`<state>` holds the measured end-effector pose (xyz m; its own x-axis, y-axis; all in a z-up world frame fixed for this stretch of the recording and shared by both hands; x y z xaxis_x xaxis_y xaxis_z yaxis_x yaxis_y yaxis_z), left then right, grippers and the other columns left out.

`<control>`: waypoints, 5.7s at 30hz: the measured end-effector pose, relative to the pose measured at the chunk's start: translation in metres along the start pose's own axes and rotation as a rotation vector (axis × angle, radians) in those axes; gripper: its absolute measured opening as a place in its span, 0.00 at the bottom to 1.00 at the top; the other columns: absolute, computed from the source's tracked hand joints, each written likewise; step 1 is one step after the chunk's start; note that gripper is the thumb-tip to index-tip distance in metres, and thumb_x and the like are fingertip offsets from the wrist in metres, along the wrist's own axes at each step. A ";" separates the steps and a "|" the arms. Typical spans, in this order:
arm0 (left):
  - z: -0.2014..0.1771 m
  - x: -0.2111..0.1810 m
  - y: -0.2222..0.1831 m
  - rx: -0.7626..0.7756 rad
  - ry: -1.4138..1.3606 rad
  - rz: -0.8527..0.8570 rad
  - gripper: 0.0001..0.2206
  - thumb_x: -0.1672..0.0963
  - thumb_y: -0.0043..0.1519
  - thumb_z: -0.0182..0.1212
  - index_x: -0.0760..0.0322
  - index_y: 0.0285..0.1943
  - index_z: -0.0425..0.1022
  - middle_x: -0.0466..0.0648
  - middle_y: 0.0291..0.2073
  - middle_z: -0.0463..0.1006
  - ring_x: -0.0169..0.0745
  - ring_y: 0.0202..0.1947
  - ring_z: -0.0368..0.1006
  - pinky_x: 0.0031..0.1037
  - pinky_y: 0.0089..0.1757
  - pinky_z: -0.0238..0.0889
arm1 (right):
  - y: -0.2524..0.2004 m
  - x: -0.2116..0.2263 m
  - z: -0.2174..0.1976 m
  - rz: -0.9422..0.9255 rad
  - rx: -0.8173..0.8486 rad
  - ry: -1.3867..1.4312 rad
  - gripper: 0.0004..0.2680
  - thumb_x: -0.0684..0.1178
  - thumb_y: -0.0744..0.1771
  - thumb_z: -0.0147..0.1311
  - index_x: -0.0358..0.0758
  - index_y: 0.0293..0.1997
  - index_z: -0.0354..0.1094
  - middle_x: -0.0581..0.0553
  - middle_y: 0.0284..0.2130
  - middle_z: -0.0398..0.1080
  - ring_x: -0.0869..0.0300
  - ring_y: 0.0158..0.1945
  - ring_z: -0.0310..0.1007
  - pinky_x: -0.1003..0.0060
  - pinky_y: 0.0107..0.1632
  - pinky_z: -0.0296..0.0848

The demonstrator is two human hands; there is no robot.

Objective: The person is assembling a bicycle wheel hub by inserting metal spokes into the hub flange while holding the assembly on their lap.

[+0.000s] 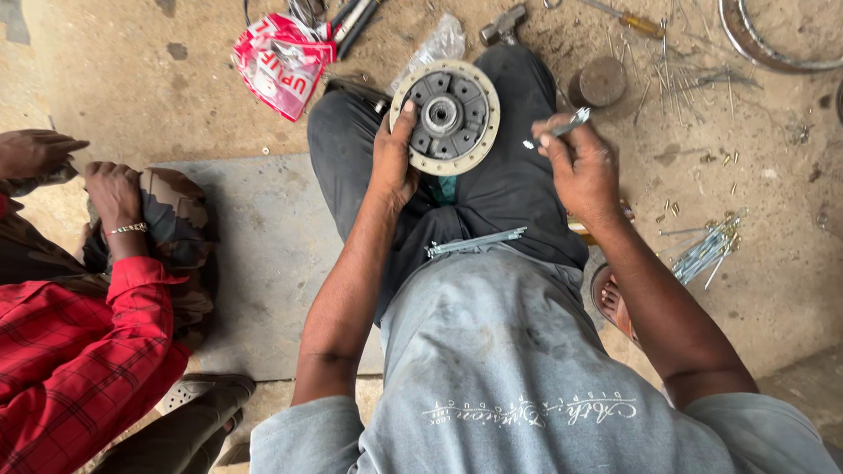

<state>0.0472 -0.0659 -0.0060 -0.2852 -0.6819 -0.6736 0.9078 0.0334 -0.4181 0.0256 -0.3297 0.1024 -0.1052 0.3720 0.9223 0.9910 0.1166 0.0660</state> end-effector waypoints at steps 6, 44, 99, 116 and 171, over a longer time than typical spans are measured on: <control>0.020 0.003 0.000 0.015 -0.020 -0.050 0.27 0.52 0.66 0.61 0.74 0.68 0.59 0.57 0.54 0.75 0.44 0.51 0.76 0.35 0.51 0.74 | -0.004 0.023 -0.005 -0.139 -0.008 0.115 0.07 0.33 0.73 0.52 0.30 0.56 0.61 0.38 0.47 0.75 0.60 0.50 0.80 0.67 0.51 0.83; 0.060 -0.005 -0.010 -0.029 0.080 0.196 0.36 0.51 0.62 0.67 0.77 0.72 0.53 0.66 0.58 0.73 0.49 0.58 0.74 0.35 0.57 0.71 | -0.006 0.053 0.018 -0.315 -0.078 0.102 0.06 0.40 0.75 0.56 0.34 0.53 0.62 0.43 0.40 0.74 0.62 0.43 0.80 0.66 0.42 0.84; 0.064 -0.056 -0.023 0.257 0.338 0.190 0.38 0.48 0.63 0.70 0.77 0.74 0.57 0.64 0.62 0.73 0.49 0.62 0.72 0.35 0.61 0.67 | 0.064 0.012 0.015 -0.013 0.208 0.209 0.18 0.58 0.75 0.55 0.33 0.68 0.67 0.42 0.49 0.73 0.59 0.51 0.74 0.65 0.55 0.75; 0.041 -0.054 -0.005 0.016 0.078 0.145 0.36 0.50 0.60 0.71 0.78 0.69 0.57 0.64 0.55 0.75 0.51 0.56 0.76 0.38 0.55 0.74 | 0.030 0.011 0.002 -0.381 0.249 -0.073 0.04 0.35 0.70 0.54 0.38 0.42 0.67 0.43 0.56 0.62 0.55 0.58 0.69 0.56 0.53 0.77; 0.114 0.030 -0.013 -0.171 0.196 0.248 0.43 0.48 0.56 0.72 0.81 0.69 0.52 0.64 0.55 0.69 0.50 0.58 0.69 0.36 0.58 0.65 | 0.005 0.053 0.004 -0.090 -0.190 -0.018 0.05 0.39 0.73 0.60 0.30 0.54 0.71 0.42 0.38 0.78 0.66 0.37 0.80 0.70 0.37 0.83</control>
<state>0.0621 -0.1705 0.0486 -0.1311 -0.4847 -0.8648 0.8969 0.3136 -0.3118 0.0246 -0.3058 0.1499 -0.1940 0.3848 0.9024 0.9751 -0.0251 0.2204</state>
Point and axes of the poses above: each hand's wrist, its own y-axis towards the middle knuckle, its own z-axis out of the palm, x = y × z, the point moved 1 cm from there along y, towards the middle knuckle
